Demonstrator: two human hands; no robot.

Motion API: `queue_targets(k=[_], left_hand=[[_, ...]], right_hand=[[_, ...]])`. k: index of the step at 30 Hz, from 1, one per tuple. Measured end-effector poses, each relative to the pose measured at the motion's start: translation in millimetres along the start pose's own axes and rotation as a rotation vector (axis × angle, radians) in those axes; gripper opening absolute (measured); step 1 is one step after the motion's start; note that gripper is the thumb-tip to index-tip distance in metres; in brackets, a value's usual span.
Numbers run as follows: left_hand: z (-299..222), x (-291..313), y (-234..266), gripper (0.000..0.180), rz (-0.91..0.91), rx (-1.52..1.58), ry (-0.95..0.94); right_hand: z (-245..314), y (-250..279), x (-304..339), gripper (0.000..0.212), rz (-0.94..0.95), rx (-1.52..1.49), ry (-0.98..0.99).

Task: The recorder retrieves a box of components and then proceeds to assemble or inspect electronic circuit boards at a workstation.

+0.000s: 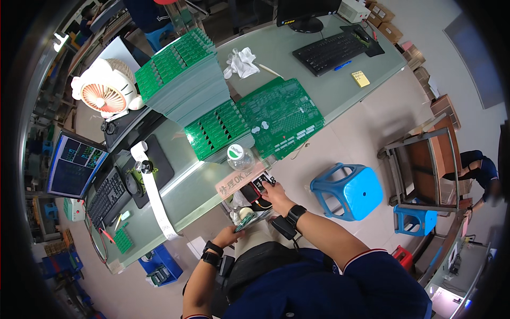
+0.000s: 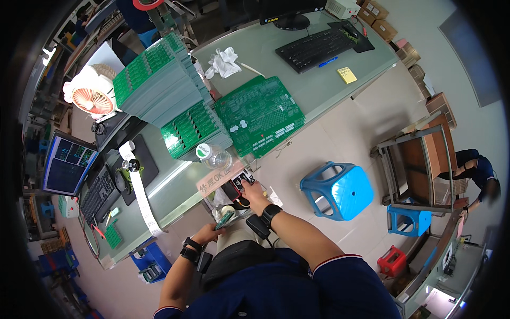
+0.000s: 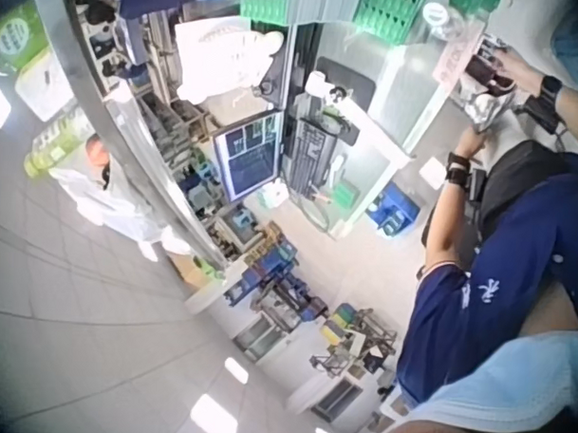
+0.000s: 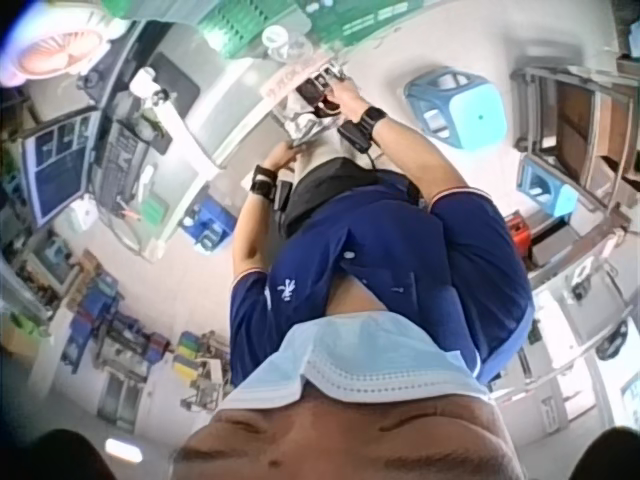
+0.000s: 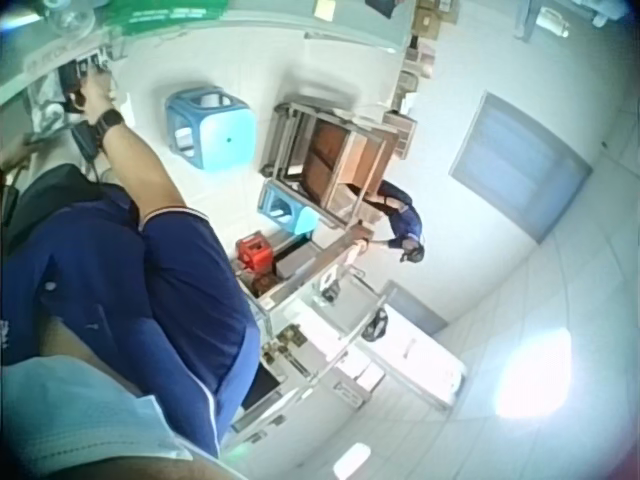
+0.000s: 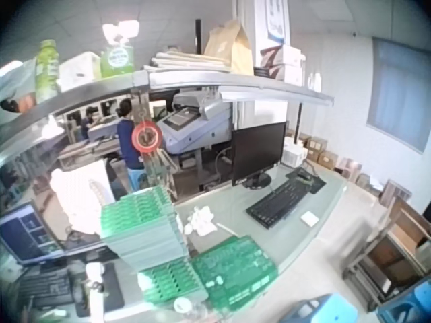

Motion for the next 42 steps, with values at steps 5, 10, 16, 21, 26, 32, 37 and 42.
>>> queue_targets(k=[5,10,16,21,26,32,37,42], left_hand=[[5.6,-2.7,-0.7,0.042,-0.011,-0.010,-0.023],[-2.6,6.6,-4.1,0.038,-0.003,0.016,-0.063],[-51.3,71.5,34.3,0.026,-0.603,-0.076,-0.390],[-157.2,111.9,49.6,0.041,-0.689,-0.331,-0.684],[-209.3,121.2,36.3,0.057,-0.403,-0.623,-0.751],[-189.3,111.4,39.4,0.063,-0.455,-0.450,-0.793],[-181.2,119.9,49.5,0.071,-0.523,-0.220,-0.941],[-184.5,130.2,58.7,0.059,-0.587,-0.100,-0.952]], right_hand=[[9.5,18.1,28.4,0.031,0.121,-0.039,-0.026],[25.8,48.1,77.1,0.030,0.257,-0.111,-0.165],[55.2,91.4,118.9,0.037,0.297,0.254,-0.070],[71.5,63.9,159.3,0.039,0.481,0.547,-0.050],[84.2,36.0,184.1,0.036,0.616,0.685,0.084],[101.2,19.4,201.5,0.037,0.768,0.565,0.013],[122.0,6.8,224.2,0.031,0.908,0.426,0.095],[125.4,3.6,210.4,0.031,0.825,0.404,0.274]])
Point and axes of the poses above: each hand's wrist, its own x-axis away from the middle knuckle, its own y-axis out of the back of the hand, z = x × y, the point moved 6 cm from there along -x, towards the middle knuckle, and after that the axes turned 4 degrees about -z, right-handed, at the moved point
